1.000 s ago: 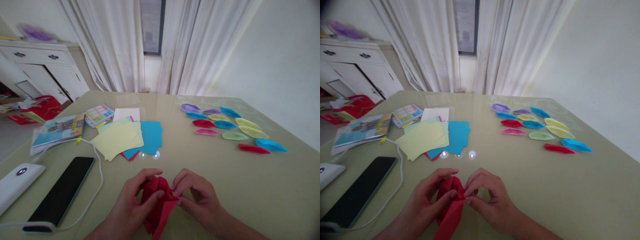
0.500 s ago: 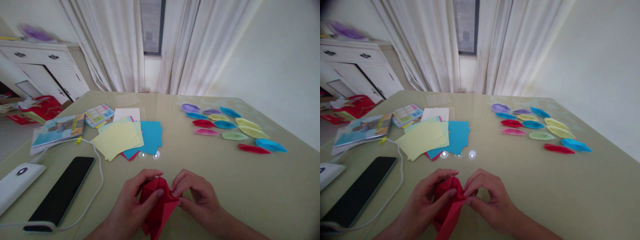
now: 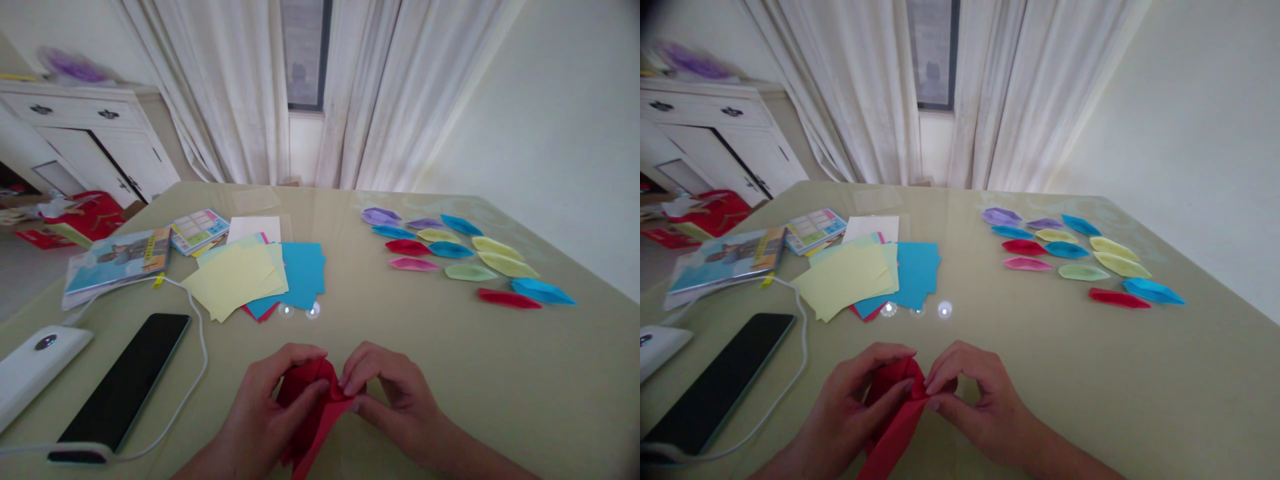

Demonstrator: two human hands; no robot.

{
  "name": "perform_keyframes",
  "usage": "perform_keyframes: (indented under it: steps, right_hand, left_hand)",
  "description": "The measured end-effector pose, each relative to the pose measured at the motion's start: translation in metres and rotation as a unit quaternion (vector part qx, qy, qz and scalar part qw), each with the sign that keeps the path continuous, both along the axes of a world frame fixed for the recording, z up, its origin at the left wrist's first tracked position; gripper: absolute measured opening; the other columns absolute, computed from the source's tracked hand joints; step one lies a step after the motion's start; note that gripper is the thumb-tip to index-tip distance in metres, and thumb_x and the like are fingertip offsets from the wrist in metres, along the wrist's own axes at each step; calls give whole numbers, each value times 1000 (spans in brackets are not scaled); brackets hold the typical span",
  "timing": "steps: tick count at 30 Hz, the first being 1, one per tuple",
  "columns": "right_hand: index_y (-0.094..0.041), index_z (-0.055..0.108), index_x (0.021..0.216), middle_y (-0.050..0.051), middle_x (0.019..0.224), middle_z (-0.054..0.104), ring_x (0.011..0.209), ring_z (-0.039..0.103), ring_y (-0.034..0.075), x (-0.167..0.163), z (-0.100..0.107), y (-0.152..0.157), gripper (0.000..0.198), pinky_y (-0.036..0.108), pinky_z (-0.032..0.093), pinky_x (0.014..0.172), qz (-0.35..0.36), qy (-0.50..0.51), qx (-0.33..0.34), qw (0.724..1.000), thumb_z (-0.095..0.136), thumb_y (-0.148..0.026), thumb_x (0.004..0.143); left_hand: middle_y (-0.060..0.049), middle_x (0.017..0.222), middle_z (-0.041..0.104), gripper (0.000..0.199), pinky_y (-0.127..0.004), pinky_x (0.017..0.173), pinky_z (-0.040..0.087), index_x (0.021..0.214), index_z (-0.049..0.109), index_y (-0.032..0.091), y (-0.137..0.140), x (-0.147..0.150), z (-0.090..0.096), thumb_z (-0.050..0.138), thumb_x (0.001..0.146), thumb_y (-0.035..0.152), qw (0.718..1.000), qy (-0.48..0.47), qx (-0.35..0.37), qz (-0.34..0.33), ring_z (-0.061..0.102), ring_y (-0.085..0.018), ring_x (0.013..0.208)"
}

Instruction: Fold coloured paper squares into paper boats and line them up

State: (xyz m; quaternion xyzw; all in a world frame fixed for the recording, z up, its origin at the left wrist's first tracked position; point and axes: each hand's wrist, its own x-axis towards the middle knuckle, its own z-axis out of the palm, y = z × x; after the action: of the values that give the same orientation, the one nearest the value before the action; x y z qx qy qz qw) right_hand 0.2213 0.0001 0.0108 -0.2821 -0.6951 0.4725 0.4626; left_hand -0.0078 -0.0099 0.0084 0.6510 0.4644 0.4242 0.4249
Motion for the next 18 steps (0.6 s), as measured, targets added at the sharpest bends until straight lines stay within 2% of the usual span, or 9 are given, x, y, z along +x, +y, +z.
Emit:
perform_keyframes:
  steps: [4, 9, 13, 18]
  right_hand:
    - [-23, 77, 100, 6, 91, 77, 80, 69, 16, 0, 2, 0, 6, 27, 55, 74, 6, -20, 6, 1000, 76, -18, 96]
    - [-22, 76, 97, 5, 89, 77, 76, 69, 15, -1, -1, -2, 8, 25, 55, 71, -1, -26, 14, 1000, 76, -15, 93]
    - [-22, 75, 105, 3, 86, 73, 72, 64, 14, 1, -4, -4, 14, 26, 54, 70, -12, -50, -15, 999, 76, -15, 93]
    - [-22, 76, 107, 4, 86, 70, 76, 64, 16, 0, 2, -3, 18, 28, 52, 72, 10, -47, -3, 999, 69, -11, 94]
  left_hand:
    - [3, 89, 82, 10, -19, 73, 59, 98, 78, 26, 0, 3, 3, 76, 91, 20, 1000, -11, -5, -10, 77, -14, 79]
    - [1, 88, 81, 4, -20, 71, 59, 96, 78, 26, 0, 3, 2, 75, 95, 26, 999, -12, -20, -35, 76, -15, 78]
    - [1, 85, 81, 5, -20, 69, 57, 95, 79, 26, -1, 3, -1, 77, 94, 30, 999, -16, -27, -32, 75, -15, 75]
    - [0, 88, 81, 13, -21, 66, 56, 96, 78, 25, -2, 3, -3, 72, 97, 37, 997, 0, -68, -27, 74, -16, 77]
